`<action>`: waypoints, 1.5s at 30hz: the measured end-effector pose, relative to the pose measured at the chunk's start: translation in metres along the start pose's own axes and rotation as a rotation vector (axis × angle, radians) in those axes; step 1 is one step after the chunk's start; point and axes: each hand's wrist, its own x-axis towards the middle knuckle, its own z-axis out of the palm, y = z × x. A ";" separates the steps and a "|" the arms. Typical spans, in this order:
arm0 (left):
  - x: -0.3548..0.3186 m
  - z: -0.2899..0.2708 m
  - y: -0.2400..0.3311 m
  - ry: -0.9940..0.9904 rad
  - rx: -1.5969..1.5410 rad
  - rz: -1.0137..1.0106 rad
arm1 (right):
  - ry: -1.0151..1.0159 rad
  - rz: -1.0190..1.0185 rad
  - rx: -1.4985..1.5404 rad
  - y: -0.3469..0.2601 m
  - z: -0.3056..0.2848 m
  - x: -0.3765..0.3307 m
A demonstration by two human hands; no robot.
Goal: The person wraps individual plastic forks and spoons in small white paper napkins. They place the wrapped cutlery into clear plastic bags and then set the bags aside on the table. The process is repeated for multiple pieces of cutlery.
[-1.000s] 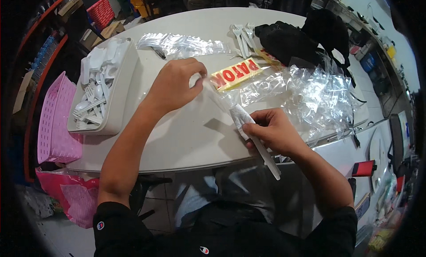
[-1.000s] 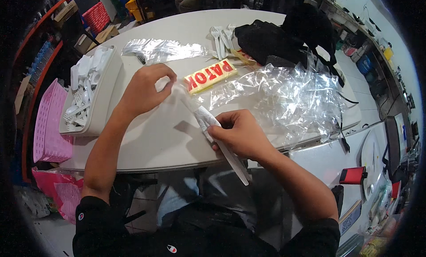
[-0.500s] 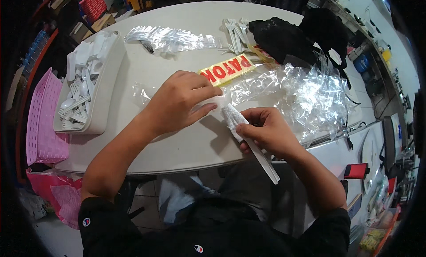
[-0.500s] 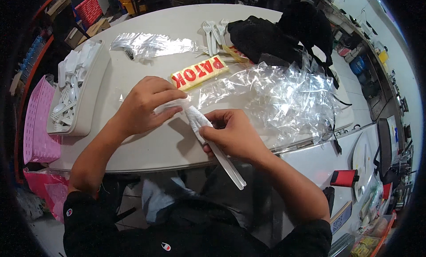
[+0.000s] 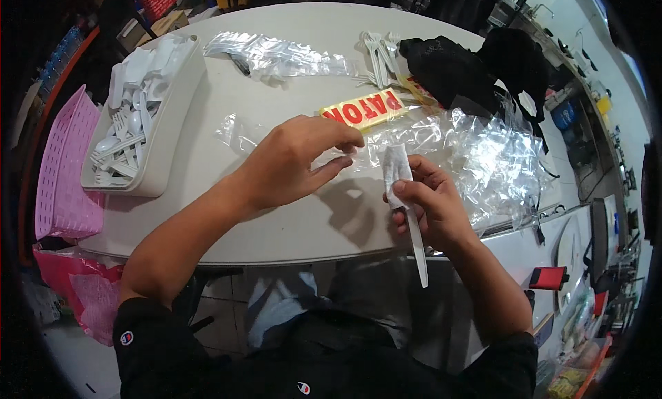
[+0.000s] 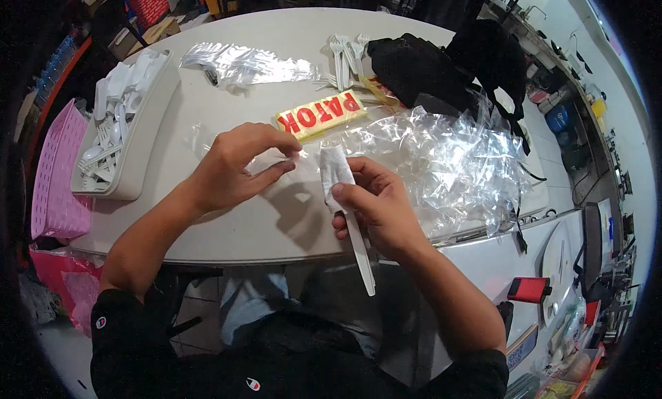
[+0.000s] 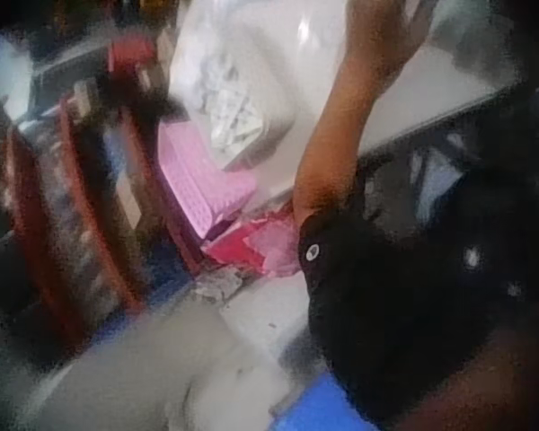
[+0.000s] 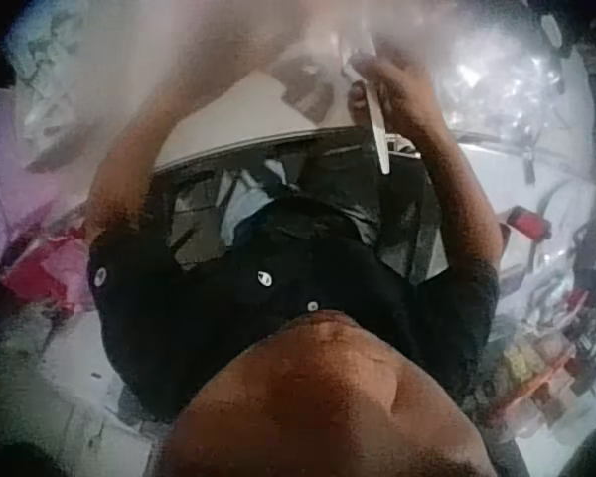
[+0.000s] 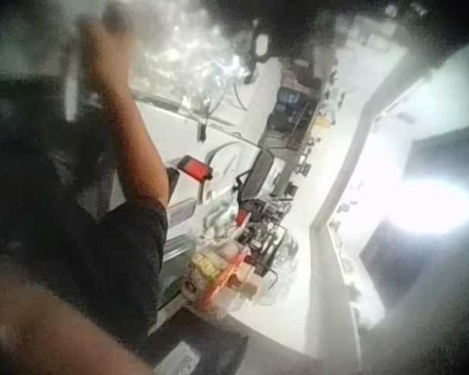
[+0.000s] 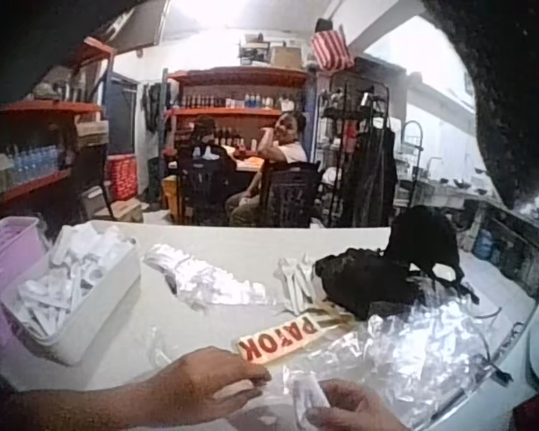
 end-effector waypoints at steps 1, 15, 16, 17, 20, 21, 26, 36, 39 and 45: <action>0.000 0.000 0.001 0.014 -0.025 -0.015 | 0.009 0.002 0.016 -0.001 0.001 -0.001; 0.001 0.006 0.007 0.071 -0.105 -0.029 | -0.090 -0.063 -0.095 0.004 0.002 0.001; 0.001 0.006 0.007 0.062 -0.114 -0.033 | -0.077 -0.049 -0.114 0.003 0.003 0.001; 0.001 0.006 0.008 0.051 -0.113 -0.030 | -0.065 -0.032 -0.131 0.002 0.004 0.001; 0.002 0.006 0.010 0.012 -0.092 -0.038 | -0.059 -0.005 -0.124 0.002 0.004 0.001; 0.003 0.006 0.012 -0.006 -0.075 -0.049 | -0.063 0.001 -0.113 0.002 0.003 0.001; 0.001 0.005 0.007 -0.052 -0.049 -0.097 | -0.051 -0.017 -0.105 0.004 0.003 0.002; 0.000 0.009 0.007 0.074 -0.098 -0.124 | -0.035 -0.064 -0.048 0.008 0.002 0.003; 0.001 0.009 0.009 0.097 -0.077 -0.111 | -0.029 -0.071 -0.056 0.007 0.003 0.003; 0.003 0.011 0.011 0.117 -0.082 -0.076 | -0.121 -0.094 -0.075 0.008 0.005 0.001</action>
